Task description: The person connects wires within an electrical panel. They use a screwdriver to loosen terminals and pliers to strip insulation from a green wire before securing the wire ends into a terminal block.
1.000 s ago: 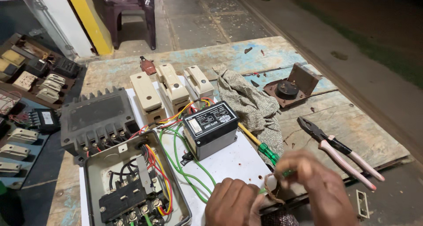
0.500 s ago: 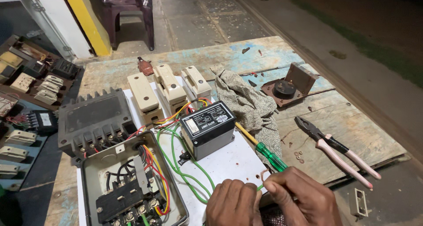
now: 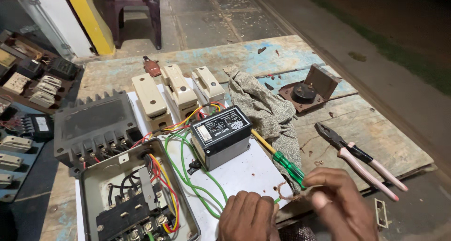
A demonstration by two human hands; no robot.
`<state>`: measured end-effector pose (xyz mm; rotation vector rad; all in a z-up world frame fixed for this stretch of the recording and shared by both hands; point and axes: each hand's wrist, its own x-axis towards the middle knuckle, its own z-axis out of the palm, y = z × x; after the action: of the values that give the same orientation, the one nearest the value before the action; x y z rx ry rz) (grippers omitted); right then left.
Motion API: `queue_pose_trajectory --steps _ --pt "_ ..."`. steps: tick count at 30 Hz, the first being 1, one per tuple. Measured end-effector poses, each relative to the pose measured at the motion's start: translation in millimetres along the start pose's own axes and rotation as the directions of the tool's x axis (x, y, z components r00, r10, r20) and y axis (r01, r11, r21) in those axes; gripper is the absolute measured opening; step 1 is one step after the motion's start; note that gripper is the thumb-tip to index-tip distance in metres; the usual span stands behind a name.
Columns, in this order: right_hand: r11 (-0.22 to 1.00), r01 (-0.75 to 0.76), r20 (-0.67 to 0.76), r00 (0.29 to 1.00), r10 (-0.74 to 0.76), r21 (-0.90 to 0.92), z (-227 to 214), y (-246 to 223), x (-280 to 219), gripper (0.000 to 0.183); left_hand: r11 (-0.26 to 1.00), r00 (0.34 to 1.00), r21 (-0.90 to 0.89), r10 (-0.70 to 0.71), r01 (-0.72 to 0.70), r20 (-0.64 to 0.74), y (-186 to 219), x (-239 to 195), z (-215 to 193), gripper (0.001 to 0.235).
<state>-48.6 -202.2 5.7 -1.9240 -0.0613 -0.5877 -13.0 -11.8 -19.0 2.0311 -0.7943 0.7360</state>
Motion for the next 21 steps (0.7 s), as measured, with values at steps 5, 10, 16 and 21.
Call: queue_pose_trajectory --steps 5,10,16,21 --pt "0.851 0.41 0.169 0.912 -0.374 -0.33 11.9 -21.4 8.2 0.029 1.0 1.0 0.015 0.003 -0.003 -0.027 1.7 2.8 0.2 0.014" --pt "0.838 0.399 0.051 0.91 -0.411 -0.372 19.1 -16.4 7.5 0.025 0.999 0.999 -0.023 -0.039 0.039 -0.001 2.6 1.7 -1.5 0.014" --pt "0.77 0.558 0.164 0.829 -0.535 -0.309 7.5 -22.6 14.1 0.024 0.759 0.897 -0.479 -0.349 0.441 0.272 5.0 7.1 -10.7 0.026" --pt "0.869 0.343 0.081 0.938 -0.337 -0.356 16.1 -18.4 1.1 0.017 0.315 0.775 -0.716 -0.371 0.623 0.512 -2.9 16.0 -16.7 0.031"
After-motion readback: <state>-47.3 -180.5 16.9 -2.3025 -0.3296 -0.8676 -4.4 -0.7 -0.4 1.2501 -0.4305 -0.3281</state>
